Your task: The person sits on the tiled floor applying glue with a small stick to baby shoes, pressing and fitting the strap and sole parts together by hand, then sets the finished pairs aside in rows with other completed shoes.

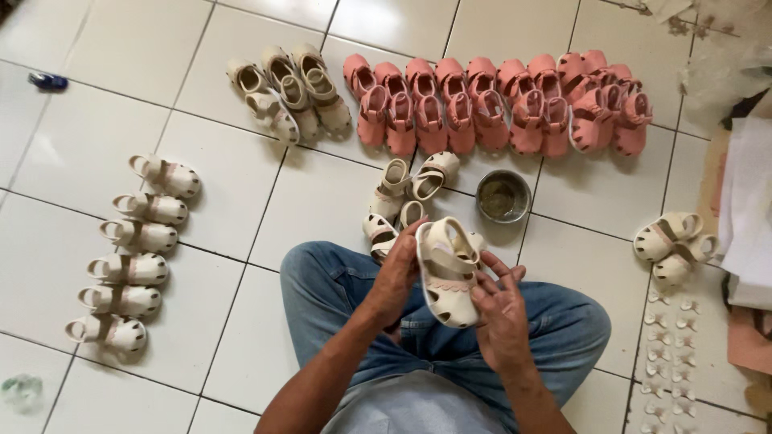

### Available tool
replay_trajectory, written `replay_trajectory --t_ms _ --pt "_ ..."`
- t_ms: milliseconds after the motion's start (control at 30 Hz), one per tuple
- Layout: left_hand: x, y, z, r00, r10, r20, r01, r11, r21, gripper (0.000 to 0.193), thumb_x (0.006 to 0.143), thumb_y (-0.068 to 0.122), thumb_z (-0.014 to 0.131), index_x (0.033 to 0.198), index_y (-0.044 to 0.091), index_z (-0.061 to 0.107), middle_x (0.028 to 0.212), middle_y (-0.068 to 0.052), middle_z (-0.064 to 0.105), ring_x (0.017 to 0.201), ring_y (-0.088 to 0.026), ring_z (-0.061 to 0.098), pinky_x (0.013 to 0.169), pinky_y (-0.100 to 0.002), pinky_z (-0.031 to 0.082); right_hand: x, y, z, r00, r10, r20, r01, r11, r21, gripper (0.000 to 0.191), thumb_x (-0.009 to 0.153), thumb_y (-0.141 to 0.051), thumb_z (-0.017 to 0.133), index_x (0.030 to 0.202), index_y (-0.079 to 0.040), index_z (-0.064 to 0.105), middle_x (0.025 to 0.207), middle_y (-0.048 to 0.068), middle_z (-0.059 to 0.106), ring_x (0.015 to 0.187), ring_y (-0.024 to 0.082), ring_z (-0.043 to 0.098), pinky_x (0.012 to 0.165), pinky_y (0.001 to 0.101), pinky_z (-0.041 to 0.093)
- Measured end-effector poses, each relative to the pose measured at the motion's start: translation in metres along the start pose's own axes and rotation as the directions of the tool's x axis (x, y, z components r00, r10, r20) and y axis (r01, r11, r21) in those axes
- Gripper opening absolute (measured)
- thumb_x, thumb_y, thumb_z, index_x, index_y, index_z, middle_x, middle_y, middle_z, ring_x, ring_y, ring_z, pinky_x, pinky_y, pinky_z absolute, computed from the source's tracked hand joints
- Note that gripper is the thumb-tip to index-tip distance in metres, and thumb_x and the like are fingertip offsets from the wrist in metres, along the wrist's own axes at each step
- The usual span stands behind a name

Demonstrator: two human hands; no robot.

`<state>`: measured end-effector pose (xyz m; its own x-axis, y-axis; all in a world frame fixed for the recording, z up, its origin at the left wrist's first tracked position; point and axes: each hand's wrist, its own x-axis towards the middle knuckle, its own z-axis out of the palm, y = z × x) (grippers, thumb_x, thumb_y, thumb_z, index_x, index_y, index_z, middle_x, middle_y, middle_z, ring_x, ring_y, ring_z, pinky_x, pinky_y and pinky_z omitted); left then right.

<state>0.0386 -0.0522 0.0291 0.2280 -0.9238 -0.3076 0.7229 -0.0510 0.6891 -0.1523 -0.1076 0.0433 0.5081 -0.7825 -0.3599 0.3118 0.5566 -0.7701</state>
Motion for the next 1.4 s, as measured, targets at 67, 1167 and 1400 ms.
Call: replay_trajectory --t_ms 67,1167,1400 --pt "-0.006 0.008 0.021 0.994 0.1 0.042 -0.099 0.995 -0.025 0.062 0.105 0.048 0.049 0.153 0.009 0.041 0.137 -0.011 0.058 0.122 -0.018 0.058 0.104 -0.034 0.048 -0.004 -0.008 0.017 0.996 -0.075 0.05 0.078 0.996 -0.049 0.07 0.091 0.0 0.064 0.154 0.0 0.035 0.133 0.022 0.06 0.122 0.027 0.061 0.104 0.0421 0.051" --pt "0.012 0.039 0.028 0.966 0.167 -0.199 -0.056 0.881 0.469 0.054 0.101 0.052 0.05 0.13 0.005 0.053 0.106 -0.01 0.063 0.089 -0.016 0.06 0.079 -0.031 0.054 -0.005 -0.044 0.028 0.529 -0.645 0.552 0.767 0.085 -0.636 0.069 0.085 -0.006 0.084 0.14 -0.005 0.041 0.126 0.017 0.066 0.116 0.029 0.067 0.098 0.0372 0.055" --pt "0.003 0.04 0.04 0.964 0.205 -0.168 -0.116 0.896 0.428 0.055 0.105 0.052 0.049 0.135 0.007 0.051 0.116 -0.008 0.061 0.103 -0.014 0.059 0.092 -0.029 0.05 0.0 -0.032 0.029 0.582 -0.641 0.5 0.785 0.284 -0.551 0.079 0.081 -0.008 0.086 0.145 -0.009 0.04 0.122 0.017 0.067 0.121 0.029 0.064 0.111 0.0415 0.054"
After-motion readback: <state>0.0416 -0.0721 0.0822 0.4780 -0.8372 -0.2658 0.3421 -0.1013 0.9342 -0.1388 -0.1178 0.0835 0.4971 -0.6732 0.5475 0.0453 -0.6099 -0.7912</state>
